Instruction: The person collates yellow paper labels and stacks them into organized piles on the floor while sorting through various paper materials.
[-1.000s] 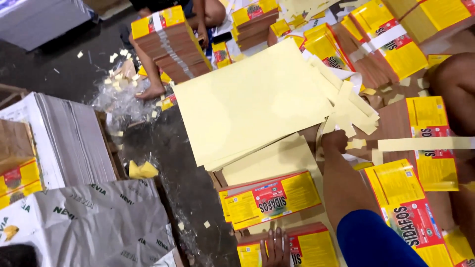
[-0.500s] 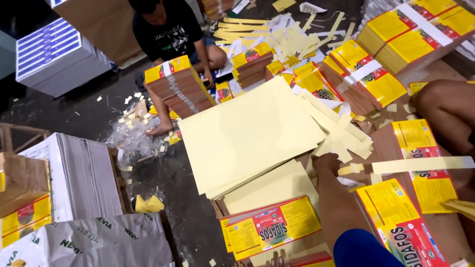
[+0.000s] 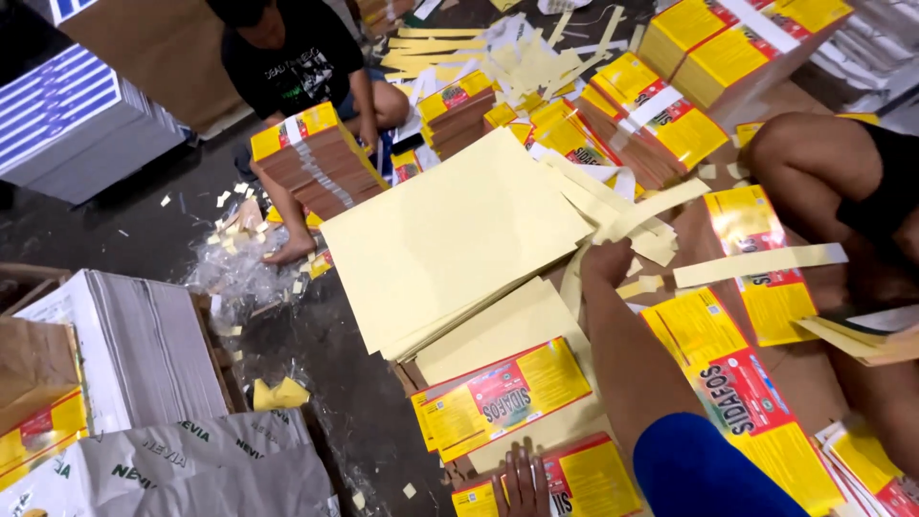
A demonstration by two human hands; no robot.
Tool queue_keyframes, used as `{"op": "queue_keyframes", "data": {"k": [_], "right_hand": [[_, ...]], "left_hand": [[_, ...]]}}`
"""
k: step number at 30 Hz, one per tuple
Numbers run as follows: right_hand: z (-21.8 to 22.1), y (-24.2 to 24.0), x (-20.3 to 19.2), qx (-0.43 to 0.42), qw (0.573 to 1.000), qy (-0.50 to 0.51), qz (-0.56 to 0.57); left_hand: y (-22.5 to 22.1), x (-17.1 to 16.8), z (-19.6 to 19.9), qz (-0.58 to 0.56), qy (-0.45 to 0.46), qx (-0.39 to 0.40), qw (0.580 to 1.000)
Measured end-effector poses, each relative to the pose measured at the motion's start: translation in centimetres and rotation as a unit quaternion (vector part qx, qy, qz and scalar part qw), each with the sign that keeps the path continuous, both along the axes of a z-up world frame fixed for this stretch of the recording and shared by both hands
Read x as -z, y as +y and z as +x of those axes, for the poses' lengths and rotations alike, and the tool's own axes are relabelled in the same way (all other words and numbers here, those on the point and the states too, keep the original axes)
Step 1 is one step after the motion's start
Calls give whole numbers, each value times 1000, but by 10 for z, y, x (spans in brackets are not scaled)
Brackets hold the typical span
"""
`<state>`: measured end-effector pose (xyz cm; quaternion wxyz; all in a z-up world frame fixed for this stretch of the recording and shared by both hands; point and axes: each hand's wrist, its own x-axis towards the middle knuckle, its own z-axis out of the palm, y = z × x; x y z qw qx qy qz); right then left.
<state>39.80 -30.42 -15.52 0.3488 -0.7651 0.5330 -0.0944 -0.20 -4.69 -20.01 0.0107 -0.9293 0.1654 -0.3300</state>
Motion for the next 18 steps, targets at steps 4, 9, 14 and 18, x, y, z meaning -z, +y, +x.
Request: {"op": "queue_keyframes", "data": {"k": [4, 9, 14, 18], "right_hand": [[-12, 8, -35, -74, 984, -137, -88], [-128, 44, -125, -99, 867, -403, 274], [-303, 66, -137, -249, 900, -250, 256], [-412, 85, -101, -350, 897, -121, 242]], "left_hand": [[-1, -35, 13, -14, 44, -8, 999], [10, -206, 44, -59, 708, 72, 700], [25, -132, 32, -210, 656, 109, 717], [36, -134, 25, -325, 541, 136, 764]]}}
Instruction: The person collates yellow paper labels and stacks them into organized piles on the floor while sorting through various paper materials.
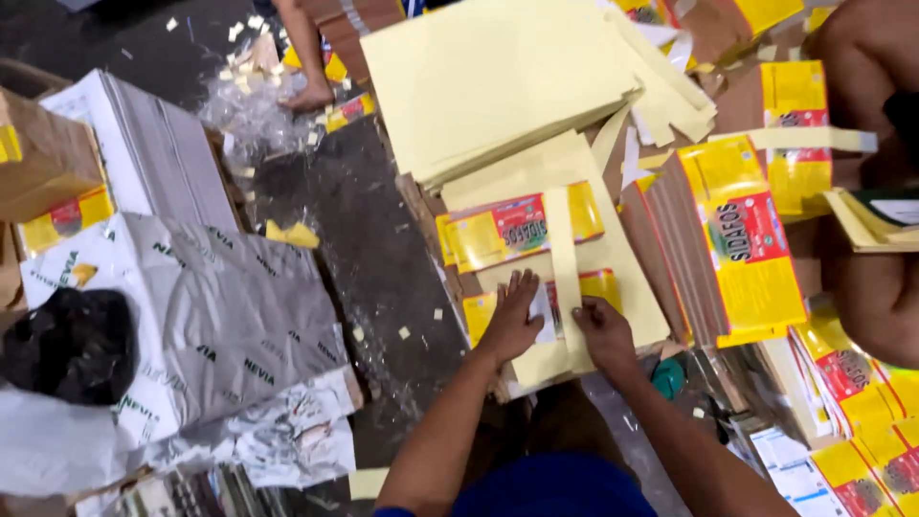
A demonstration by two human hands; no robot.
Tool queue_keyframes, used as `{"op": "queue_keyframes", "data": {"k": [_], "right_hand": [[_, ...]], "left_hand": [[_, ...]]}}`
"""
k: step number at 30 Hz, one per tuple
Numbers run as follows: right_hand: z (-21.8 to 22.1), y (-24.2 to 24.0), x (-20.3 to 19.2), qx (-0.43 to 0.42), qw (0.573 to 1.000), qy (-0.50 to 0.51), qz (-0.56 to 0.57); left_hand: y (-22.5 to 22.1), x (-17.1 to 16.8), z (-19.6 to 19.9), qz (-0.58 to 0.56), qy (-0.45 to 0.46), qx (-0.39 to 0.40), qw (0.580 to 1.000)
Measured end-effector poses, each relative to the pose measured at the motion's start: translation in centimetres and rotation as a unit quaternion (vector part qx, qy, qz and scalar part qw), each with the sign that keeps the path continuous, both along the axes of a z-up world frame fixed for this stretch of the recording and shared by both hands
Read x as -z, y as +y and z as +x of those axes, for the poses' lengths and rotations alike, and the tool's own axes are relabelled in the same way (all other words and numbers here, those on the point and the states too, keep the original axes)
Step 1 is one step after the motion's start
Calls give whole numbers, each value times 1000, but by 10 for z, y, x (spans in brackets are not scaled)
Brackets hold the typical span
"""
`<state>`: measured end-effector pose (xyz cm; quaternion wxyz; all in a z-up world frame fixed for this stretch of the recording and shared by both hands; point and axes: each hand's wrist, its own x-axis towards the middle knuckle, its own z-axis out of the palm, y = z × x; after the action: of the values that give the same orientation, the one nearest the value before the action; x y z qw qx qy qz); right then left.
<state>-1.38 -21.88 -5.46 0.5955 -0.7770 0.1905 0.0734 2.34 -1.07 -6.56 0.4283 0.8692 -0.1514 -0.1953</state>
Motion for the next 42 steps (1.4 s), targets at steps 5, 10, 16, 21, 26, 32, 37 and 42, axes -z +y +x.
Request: {"op": "queue_keyframes", "data": {"k": [5, 10, 16, 21, 26, 32, 37, 42], "right_hand": [[-69, 26, 27, -56, 995, 29, -74], [-91, 21, 43, -58, 989, 84, -111], [-92, 2, 18, 60, 990, 119, -46], [-84, -14, 49, -49, 996, 40, -67], [-70, -27, 39, 21, 982, 9, -188], [-5, -32, -3, 95, 969, 34, -227], [96, -44, 26, -6, 976, -73, -203], [150, -57, 83, 0, 989, 120, -92]], "left_hand": [[17, -19, -32, 37, -81, -132, 987], [35, -22, -48, 69, -94, -178, 977], [50, -25, -20, 27, -44, -309, 950], [78, 51, 35, -84, -16, -485, 871], [96, 94, 66, -111, 156, -562, 805], [95, 106, 60, -319, 247, -602, 690], [88, 95, 58, -335, 237, -634, 655], [78, 53, 64, -267, 255, -661, 653]]}}
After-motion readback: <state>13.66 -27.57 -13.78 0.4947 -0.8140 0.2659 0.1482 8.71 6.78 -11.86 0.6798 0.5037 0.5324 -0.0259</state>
